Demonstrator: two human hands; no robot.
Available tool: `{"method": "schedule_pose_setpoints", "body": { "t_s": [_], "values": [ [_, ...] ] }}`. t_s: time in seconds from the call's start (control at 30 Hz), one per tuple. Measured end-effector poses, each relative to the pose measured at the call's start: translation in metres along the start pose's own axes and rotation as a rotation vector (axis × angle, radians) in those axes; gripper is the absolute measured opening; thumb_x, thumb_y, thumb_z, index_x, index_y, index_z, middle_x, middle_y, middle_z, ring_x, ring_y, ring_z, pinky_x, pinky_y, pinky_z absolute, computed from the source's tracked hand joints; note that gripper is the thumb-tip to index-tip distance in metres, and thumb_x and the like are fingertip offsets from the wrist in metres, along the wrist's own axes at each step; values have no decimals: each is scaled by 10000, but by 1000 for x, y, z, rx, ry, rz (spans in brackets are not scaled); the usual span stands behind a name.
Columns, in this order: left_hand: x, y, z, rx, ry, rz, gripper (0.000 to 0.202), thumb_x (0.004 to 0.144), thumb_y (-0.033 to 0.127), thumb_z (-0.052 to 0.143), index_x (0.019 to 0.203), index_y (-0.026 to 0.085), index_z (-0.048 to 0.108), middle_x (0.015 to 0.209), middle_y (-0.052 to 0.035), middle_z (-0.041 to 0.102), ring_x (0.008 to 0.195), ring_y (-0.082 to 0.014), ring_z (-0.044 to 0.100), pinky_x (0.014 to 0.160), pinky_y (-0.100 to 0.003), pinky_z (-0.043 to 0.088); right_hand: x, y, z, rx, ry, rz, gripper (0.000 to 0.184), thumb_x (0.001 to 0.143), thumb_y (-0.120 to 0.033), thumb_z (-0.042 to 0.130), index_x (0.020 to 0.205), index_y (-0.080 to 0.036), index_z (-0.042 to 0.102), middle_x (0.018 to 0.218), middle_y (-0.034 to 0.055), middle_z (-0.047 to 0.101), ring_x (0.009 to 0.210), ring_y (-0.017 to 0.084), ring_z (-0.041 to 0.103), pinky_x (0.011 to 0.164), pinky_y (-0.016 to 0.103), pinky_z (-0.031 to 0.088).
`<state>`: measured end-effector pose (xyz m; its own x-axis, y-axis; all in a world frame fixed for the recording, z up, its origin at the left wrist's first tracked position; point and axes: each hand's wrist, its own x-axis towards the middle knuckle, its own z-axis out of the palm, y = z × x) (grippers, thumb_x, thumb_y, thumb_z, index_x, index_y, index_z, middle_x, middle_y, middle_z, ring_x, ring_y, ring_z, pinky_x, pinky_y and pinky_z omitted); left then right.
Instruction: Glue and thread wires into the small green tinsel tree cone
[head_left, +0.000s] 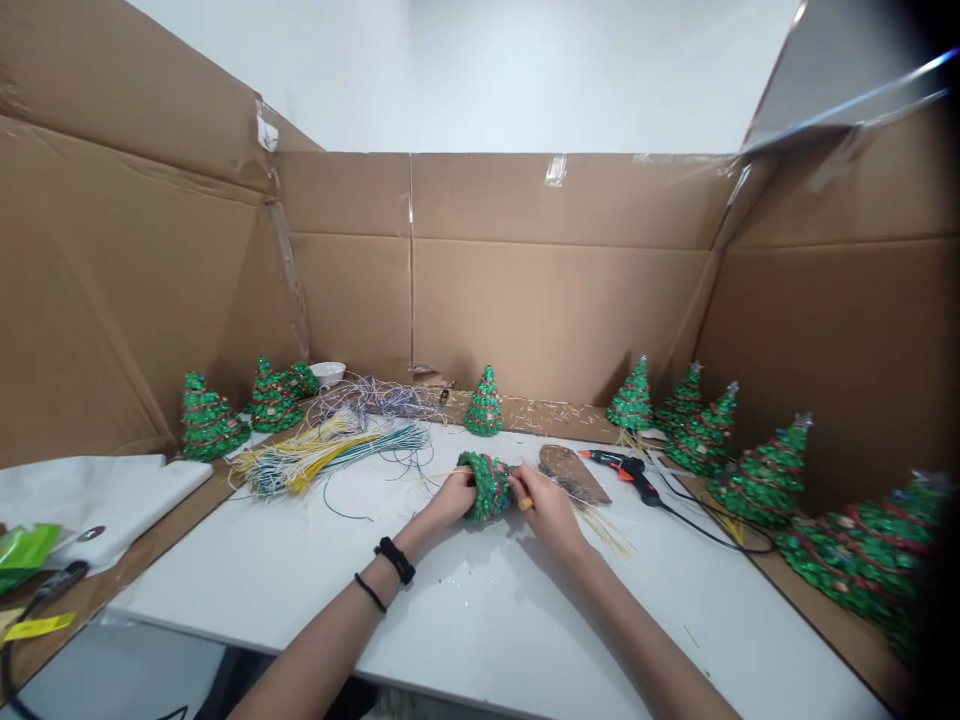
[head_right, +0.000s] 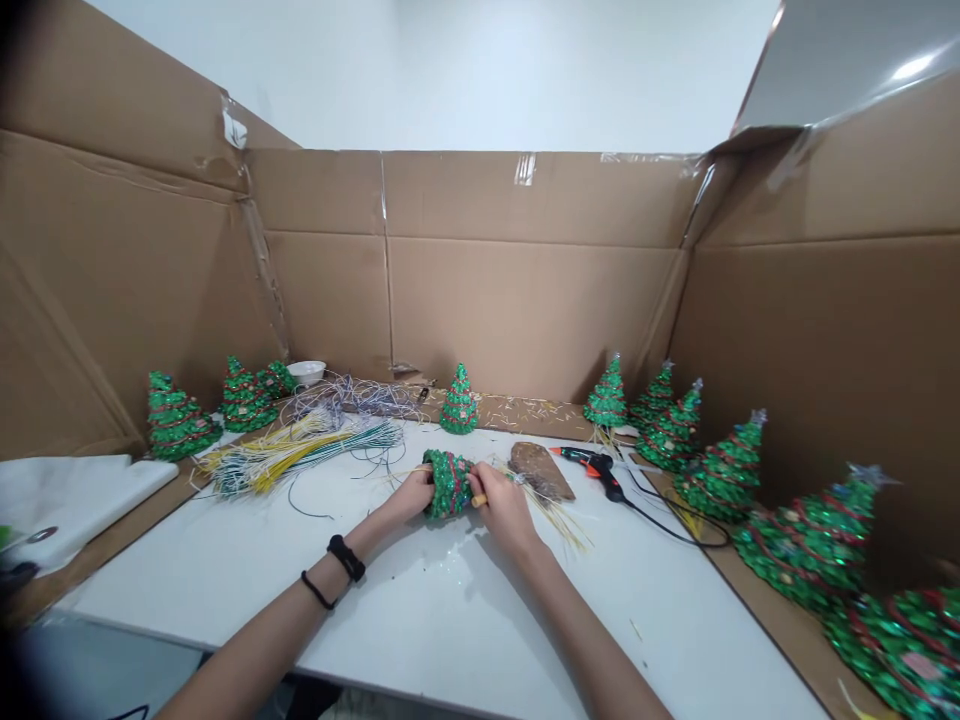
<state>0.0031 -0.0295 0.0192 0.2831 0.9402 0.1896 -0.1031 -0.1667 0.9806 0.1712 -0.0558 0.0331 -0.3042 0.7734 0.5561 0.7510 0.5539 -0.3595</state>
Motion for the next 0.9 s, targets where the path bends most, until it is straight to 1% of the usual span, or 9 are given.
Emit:
{"method": "schedule_pose_setpoints", "body": {
  "t_s": [0.17,0.3,0.4,0.5,0.6,0.7,0.77,0.8,0.9],
  "values": [
    [0,-1,1,-25,-18,-6,309,622,41,509,859,104,697,730,-50,713,647,-165,617,592,-254,485,0,0,3,19,5,21,302,949,-375,295,754,-219,464,716,22,598,616,155,529,566,243,345],
    [0,0,1,-22,-22,-12,318,624,34,517,876,104,698,742,-53,714,657,-169,619,610,-264,489,0,0,6,42,1,52,309,948,-401,288,765,-222,462,713,17,591,611,157,526,563,244,340],
    [1,1,0,-10,-18,-9,270,635,59,549,854,102,702,759,-62,717,698,-185,630,629,-271,491,0,-1,7,74,-6,70,305,947,-405,289,778,-224,466,709,13,587,612,157,525,568,247,340],
    [1,-1,-2,18,-21,-5,220,653,103,583,837,98,703,769,-74,717,693,-189,629,636,-278,489,0,-2,8,114,-10,88,306,945,-405,294,769,-223,467,710,14,585,614,158,518,575,253,346],
    [3,-6,-5,18,-61,-17,239,669,156,613,885,98,695,787,-79,718,694,-188,631,633,-280,494,1,-1,7,167,-10,98,302,941,-398,310,755,-222,469,722,18,582,644,165,519,595,262,367],
    [5,-13,-7,4,-57,-25,282,660,169,631,929,102,682,809,-79,720,741,-198,639,659,-286,499,3,1,3,182,49,90,269,917,-406,383,757,-215,485,771,37,580,732,185,524,659,288,406],
    [6,-14,-7,-1,-18,-17,289,645,160,643,926,103,681,826,-80,720,775,-207,639,704,-302,502,4,4,0,164,95,77,244,894,-427,440,822,-210,526,859,58,584,829,207,518,737,322,426],
    [6,-14,-7,-3,-3,-10,286,637,157,649,916,104,683,831,-81,720,786,-209,639,725,-310,501,5,6,-1,160,105,70,246,888,-436,453,890,-211,551,927,70,585,885,218,509,783,342,428],
    [5,-11,-6,-3,8,-13,255,624,151,652,872,103,693,816,-83,721,768,-208,638,732,-317,500,6,10,-1,207,70,58,324,905,-439,422,1120,-244,566,1120,76,566,1018,235,471,912,391,390]
  ]
}}
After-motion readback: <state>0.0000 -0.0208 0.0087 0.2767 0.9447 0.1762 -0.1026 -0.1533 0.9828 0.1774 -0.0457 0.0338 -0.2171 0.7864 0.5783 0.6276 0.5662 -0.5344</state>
